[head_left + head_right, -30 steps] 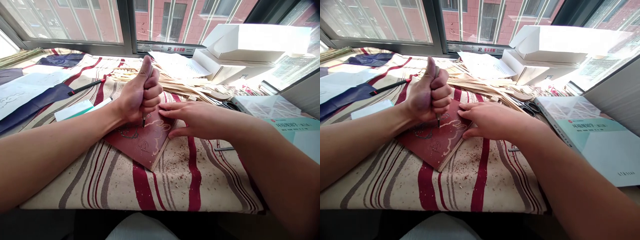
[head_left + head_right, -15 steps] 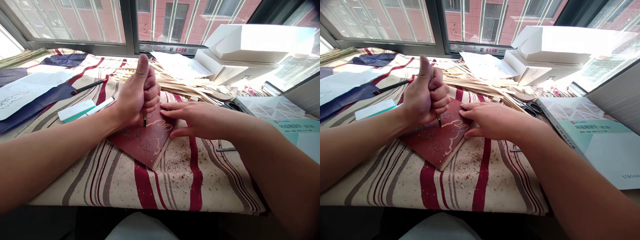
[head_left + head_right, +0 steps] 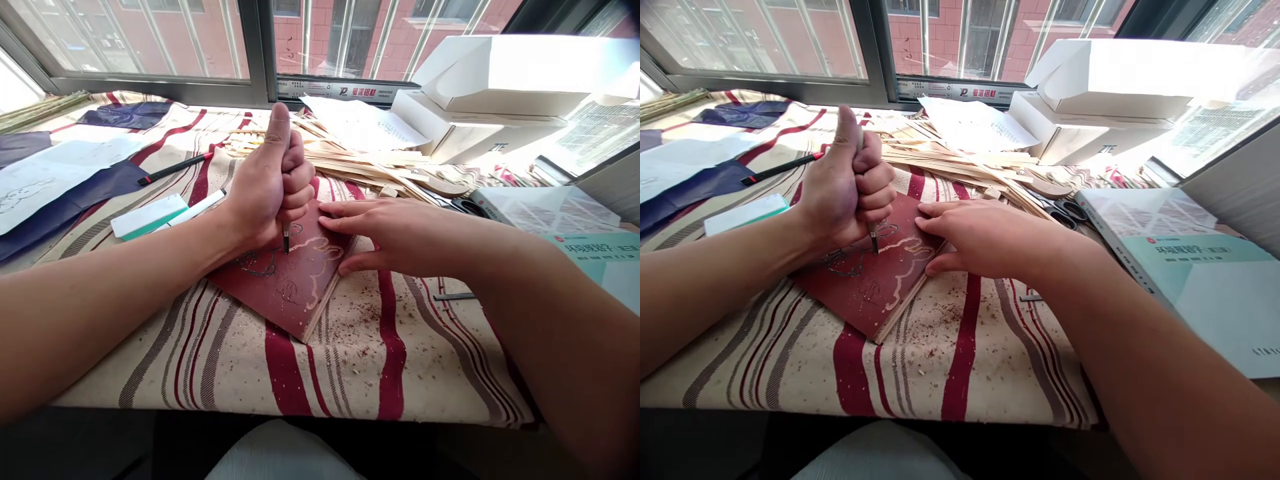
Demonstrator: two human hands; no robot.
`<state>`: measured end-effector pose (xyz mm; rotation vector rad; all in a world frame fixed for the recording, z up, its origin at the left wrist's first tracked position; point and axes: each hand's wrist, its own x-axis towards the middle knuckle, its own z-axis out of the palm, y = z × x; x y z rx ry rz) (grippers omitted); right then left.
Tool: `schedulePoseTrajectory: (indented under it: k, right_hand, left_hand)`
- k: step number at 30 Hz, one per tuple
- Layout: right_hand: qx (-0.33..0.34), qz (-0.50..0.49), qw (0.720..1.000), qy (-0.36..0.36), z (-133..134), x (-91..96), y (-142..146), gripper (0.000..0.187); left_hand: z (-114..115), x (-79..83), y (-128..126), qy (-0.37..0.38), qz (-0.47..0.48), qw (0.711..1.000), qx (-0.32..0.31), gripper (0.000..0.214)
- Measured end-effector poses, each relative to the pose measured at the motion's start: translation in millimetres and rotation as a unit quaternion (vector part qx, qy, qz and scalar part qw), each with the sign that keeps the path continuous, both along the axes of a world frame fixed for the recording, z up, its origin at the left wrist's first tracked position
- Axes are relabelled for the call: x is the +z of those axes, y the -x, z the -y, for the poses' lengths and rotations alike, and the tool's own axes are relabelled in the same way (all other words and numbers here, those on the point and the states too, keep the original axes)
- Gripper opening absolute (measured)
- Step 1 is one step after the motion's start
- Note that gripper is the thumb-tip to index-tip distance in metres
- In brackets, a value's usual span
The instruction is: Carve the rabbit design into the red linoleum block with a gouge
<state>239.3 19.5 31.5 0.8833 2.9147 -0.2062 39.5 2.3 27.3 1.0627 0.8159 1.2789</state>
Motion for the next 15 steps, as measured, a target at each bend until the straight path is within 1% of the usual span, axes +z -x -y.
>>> schedulePoseTrajectory:
  k: [1, 3, 4, 5, 7, 11, 13, 15]
  right_hand:
    - [0.001, -0.002, 1.000, 0.003, 0, 0.2, 0, 0.070]
    - [0.003, -0.004, 1.000, 0.005, 1, 0.2, -1, 0.070]
    - [0.003, -0.005, 1.000, 0.004, 1, -0.1, -1, 0.070]
    - [0.003, -0.007, 1.000, 0.003, 0, -0.5, -2, 0.070]
    - [0.003, -0.013, 1.000, 0.000, 0, -1.6, -3, 0.070]
    - [0.010, -0.024, 1.000, -0.004, -2, -3.6, -3, 0.066]
    - [0.008, -0.020, 1.000, -0.006, -3, -4.4, -3, 0.065]
    - [0.002, -0.014, 1.000, -0.007, -3, -4.8, -3, 0.066]
  left_hand:
    - [5, -0.9, -2, -0.033, -0.008, 0.999, 0.027, 0.064]
    - [15, -1.0, -7, -0.086, -0.038, 0.994, 0.058, 0.061]
    - [18, -0.1, -8, -0.093, -0.048, 0.991, 0.078, 0.060]
    - [19, 1.4, -9, -0.087, -0.049, 0.993, 0.070, 0.061]
    - [16, 5.3, -7, -0.049, -0.046, 0.997, 0.038, 0.063]
    - [-2, 8.7, 3, 0.047, -0.015, 0.996, -0.073, 0.069]
    - [-9, 6.5, 7, 0.060, 0.021, 0.992, -0.109, 0.070]
    - [-14, 3.2, 10, 0.057, 0.050, 0.988, -0.131, 0.070]
